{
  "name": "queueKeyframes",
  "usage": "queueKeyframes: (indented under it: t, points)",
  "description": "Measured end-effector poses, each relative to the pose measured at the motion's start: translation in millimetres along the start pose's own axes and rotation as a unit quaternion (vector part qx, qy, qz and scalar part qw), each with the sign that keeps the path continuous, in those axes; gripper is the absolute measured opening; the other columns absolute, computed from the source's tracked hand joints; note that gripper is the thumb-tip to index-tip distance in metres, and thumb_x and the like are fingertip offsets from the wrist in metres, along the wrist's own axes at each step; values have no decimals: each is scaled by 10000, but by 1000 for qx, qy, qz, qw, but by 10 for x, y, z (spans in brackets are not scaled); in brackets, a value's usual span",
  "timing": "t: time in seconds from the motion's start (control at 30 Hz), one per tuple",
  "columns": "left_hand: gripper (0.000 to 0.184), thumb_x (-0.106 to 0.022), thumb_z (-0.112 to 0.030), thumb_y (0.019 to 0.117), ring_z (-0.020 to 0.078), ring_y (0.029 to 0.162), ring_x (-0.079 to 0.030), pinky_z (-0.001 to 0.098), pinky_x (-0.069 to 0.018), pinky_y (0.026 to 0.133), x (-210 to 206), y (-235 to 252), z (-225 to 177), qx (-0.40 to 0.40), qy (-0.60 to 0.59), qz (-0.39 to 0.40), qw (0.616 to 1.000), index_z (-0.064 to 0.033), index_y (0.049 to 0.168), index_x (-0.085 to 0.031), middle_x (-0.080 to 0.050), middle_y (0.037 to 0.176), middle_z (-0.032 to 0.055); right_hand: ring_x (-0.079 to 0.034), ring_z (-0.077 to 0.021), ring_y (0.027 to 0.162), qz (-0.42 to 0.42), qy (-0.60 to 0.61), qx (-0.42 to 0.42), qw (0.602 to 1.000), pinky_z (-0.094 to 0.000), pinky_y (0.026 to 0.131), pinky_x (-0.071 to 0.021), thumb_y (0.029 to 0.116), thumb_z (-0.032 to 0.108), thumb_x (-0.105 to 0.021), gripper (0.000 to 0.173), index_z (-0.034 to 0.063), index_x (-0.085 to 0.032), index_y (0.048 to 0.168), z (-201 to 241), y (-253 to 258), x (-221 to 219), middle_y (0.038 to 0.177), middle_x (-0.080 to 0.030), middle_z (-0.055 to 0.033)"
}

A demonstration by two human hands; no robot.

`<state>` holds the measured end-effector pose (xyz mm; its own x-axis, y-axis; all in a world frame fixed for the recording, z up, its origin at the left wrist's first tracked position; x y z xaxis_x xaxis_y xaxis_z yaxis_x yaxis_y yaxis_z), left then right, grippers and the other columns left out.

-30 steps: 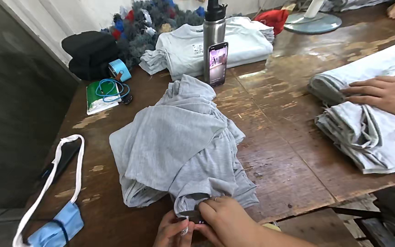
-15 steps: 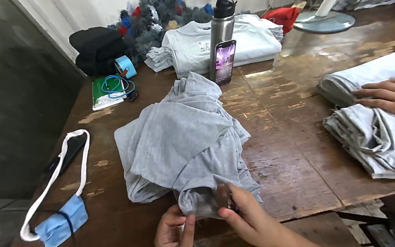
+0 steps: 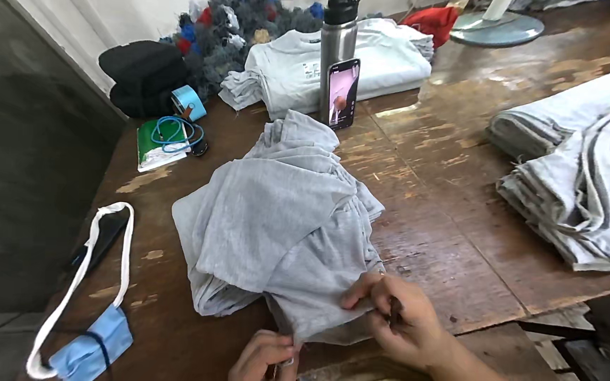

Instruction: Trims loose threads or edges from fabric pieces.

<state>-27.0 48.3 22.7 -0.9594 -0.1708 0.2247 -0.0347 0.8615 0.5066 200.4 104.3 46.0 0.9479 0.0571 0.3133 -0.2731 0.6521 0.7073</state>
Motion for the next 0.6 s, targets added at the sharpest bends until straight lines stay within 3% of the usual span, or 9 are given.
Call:
queueKeyframes:
  t: [0.1, 0.17, 0.27, 0.33, 0.47, 0.6]
  points:
    - [74, -768, -68, 836, -10, 934, -681, 148, -568, 839, 13, 8, 43, 9, 77, 48, 996, -91, 831, -698, -728, 916, -36, -637, -173, 772, 103, -114, -65, 986, -302, 692, -541, 904, 143, -541, 119, 57, -599, 962, -110, -67, -36, 847, -647, -76]
    - [65, -775, -58, 826, -3, 918, -701, 152, -577, 829, 18, 17, 56, 33, 88, 74, 993, -56, 803, -715, -751, 896, -2, -638, -238, 810, 170, -156, -89, 969, -367, 712, -547, 899, 174, -567, 159, 43, -613, 975, -177, -109, -142, 867, -617, -105]
    - [60, -776, -82, 868, 7, 917, -730, 182, -609, 812, 62, 11, 77, 80, 38, 78, 993, -102, 869, -719, -772, 930, -36, -621, -253, 846, 187, -178, -63, 964, -367, 720, -528, 1028, 409, -518, 361, 67, -593, 939, -195, -139, -217, 887, -600, -102]
    - [108, -769, -64, 869, 20, 912, -739, 207, -623, 800, 91, 4, 99, 113, 4, 61, 992, -151, 909, -719, -775, 951, -69, -614, -256, 833, 193, -183, -55, 962, -372, 699, -520, 1057, 532, -430, 501, 73, -583, 925, -197, -139, -232, 874, -591, -100]
    - [77, -692, -88, 934, -13, 897, -690, 152, -579, 748, 53, -11, 151, 118, 18, 41, 992, -129, 957, -631, -732, 1001, -61, -628, -291, 863, 216, -238, -35, 946, -403, 678, -533, 1056, 574, -369, 553, 95, -608, 920, -182, -164, -297, 903, -613, -99]
    - [68, -645, -193, 1000, -40, 948, -660, 140, -559, 801, 2, -19, 121, 114, -13, 25, 993, -194, 996, -578, -696, 1014, -110, -621, -287, 893, 244, -269, -27, 931, -409, 698, -534, 1063, 530, -380, 515, 128, -630, 861, -163, -183, -355, 913, -608, -75]
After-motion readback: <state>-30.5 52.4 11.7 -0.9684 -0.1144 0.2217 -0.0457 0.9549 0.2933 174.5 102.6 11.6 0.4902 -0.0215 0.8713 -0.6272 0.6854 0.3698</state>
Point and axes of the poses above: each hand's wrist, its own y-axis towards the middle knuckle, its own x-axis out of the back of the hand, z = x × y, the point moved 5 cm from there along y, towards the middle knuckle
